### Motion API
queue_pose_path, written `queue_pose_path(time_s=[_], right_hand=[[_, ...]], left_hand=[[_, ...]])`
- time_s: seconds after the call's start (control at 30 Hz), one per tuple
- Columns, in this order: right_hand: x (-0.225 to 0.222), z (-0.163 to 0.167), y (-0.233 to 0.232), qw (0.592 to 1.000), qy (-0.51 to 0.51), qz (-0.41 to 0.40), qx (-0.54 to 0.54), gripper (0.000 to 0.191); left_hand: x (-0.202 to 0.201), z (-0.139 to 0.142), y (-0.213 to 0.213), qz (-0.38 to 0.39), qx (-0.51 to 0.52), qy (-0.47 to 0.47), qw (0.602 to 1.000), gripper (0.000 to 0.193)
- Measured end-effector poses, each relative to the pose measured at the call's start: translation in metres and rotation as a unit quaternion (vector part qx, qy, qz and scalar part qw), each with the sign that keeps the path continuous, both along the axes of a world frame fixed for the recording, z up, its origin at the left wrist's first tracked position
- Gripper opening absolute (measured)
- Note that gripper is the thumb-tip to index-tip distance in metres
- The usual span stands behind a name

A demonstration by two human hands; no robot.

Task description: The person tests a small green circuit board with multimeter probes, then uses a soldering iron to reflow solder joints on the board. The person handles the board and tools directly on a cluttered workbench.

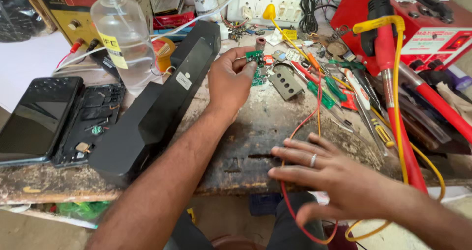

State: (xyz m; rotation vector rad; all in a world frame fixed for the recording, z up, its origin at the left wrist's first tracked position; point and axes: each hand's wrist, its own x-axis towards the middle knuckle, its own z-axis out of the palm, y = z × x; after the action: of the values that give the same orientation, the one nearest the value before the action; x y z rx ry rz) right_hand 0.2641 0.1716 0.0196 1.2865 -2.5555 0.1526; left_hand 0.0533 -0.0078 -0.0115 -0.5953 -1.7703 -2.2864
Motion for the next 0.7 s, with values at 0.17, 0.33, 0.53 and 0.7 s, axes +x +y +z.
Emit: queue_pose_path(time_s=[0.17, 0.33, 0.53, 0.7], right_hand=[[-0.020, 0.005, 0.070, 0.988, -0.093, -0.119, -0.025, 0.033], [-0.052, 0.006, 0.110, 0.938, -0.135, -0.320, 0.009, 0.021], [-0.091, 0.000, 0.113, 0.964, -0.030, -0.262, 0.024, 0.023], [-0.111, 0.011, 0.099, 0.940, -0.004, -0.338, 0.054, 0.020]], left_hand=[[0.003, -0.002, -0.002, 0.021, -0.020, 0.016, 0.999, 0.027], [0.007, -0.005, -0.002, 0.037, -0.051, 0.023, 0.998, 0.027], [0.006, -0.009, 0.003, -0.011, -0.055, 0.010, 0.998, 0.028], [0.002, -0.016, 0.005, -0.079, -0.078, 0.010, 0.994, 0.030]])
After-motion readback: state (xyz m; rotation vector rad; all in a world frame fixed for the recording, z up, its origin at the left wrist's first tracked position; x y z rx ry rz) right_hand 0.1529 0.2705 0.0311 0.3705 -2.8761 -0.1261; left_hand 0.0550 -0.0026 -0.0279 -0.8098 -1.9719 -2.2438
